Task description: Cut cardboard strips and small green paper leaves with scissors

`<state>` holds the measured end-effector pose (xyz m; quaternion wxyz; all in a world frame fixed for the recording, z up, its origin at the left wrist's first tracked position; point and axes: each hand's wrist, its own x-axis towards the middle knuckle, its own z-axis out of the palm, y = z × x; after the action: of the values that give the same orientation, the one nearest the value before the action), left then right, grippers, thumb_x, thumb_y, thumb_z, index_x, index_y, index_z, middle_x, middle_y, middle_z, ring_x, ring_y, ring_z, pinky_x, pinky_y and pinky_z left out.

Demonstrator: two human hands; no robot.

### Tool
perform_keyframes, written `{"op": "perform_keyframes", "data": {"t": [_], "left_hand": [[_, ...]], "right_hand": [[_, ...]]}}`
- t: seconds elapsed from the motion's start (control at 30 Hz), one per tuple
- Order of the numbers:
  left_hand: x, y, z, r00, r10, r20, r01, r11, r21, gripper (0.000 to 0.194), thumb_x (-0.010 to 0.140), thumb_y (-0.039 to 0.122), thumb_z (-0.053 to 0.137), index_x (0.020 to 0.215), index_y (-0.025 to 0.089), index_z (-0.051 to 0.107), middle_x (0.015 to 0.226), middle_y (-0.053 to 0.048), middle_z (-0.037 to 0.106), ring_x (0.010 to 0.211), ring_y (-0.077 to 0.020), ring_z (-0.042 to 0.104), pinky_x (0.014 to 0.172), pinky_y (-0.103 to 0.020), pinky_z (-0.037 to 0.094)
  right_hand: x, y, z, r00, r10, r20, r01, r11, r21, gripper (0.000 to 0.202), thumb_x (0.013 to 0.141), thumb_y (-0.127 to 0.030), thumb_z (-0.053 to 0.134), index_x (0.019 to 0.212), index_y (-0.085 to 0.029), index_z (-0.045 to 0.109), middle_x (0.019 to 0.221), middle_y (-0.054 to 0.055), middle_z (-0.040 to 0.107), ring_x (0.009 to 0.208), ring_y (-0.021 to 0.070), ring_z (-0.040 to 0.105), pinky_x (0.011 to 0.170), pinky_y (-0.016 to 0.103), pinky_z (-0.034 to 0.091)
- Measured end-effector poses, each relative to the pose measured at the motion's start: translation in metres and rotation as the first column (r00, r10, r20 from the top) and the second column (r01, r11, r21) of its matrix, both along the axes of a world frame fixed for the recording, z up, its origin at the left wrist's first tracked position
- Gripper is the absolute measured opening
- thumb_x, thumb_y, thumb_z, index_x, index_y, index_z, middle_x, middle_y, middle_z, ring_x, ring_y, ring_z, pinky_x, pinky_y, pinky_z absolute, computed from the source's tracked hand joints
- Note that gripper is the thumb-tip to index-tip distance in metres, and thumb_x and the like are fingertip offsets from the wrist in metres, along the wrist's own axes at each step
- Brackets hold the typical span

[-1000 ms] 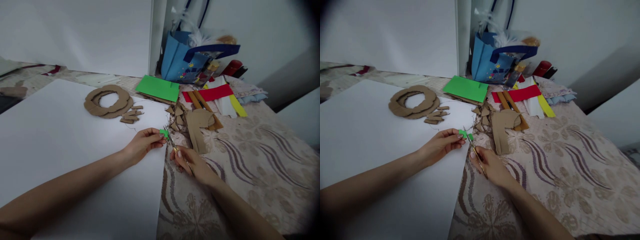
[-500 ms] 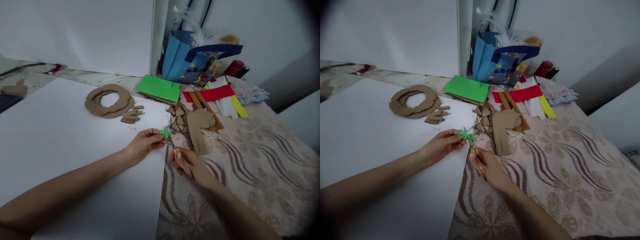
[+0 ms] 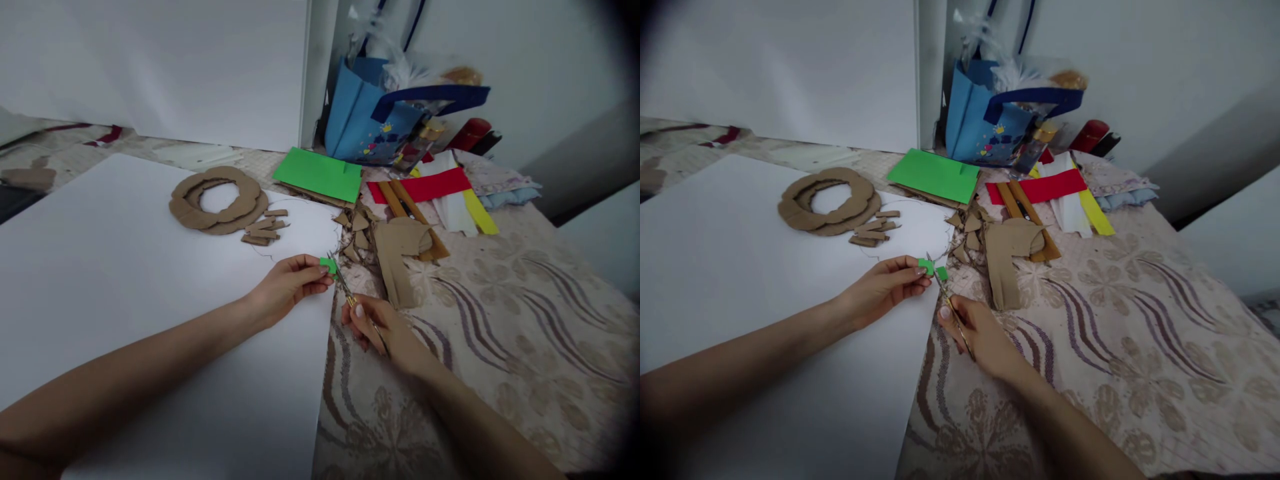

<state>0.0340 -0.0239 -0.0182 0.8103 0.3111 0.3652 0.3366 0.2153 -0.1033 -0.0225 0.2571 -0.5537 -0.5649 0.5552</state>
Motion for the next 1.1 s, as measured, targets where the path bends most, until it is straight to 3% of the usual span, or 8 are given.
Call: {"op": "perform_keyframes", "data": {"t": [0.27, 0.53, 1.1], "left_hand": [[-0.002, 0.005, 0.002, 0.997, 0.031, -0.064, -0.023, 0.992, 0.127, 0.018, 0.071, 0.017, 0.071, 0.080, 0.014, 0.057, 0.071, 0.001, 0.061, 0.065, -0.0077, 0.057, 0.067, -0.023, 0.042], [-0.006, 0.012, -0.002, 0.987, -0.104, -0.119, 0.123, 0.978, 0.168, 0.032, 0.069, 0.014, 0.072, 0.096, 0.013, 0.055, 0.072, 0.000, 0.062, 0.065, -0.0095, 0.059, 0.064, -0.025, 0.042], [-0.005, 0.011, -0.002, 0.992, -0.059, -0.112, 0.079, 0.981, 0.180, 0.027, 0.068, 0.015, 0.073, 0.091, 0.012, 0.059, 0.077, -0.001, 0.062, 0.068, -0.0093, 0.058, 0.066, -0.026, 0.042]], "right_hand": [[0.005, 0.005, 0.006, 0.990, 0.065, 0.124, -0.068, 0.998, 0.016, 0.049, 0.088, -0.062, 0.036, 0.077, -0.017, 0.053, 0.058, -0.003, 0.041, 0.052, 0.0111, 0.040, 0.048, 0.024, 0.033], [0.012, 0.006, 0.006, 0.990, 0.102, 0.096, -0.099, 0.995, -0.034, 0.046, 0.087, -0.060, 0.040, 0.076, -0.018, 0.053, 0.054, -0.004, 0.042, 0.047, 0.0099, 0.038, 0.046, 0.023, 0.031], [0.009, 0.006, 0.006, 0.994, 0.081, 0.077, -0.077, 0.996, -0.055, 0.046, 0.086, -0.061, 0.040, 0.075, -0.018, 0.052, 0.053, -0.004, 0.043, 0.048, 0.0109, 0.041, 0.047, 0.023, 0.033]]}}
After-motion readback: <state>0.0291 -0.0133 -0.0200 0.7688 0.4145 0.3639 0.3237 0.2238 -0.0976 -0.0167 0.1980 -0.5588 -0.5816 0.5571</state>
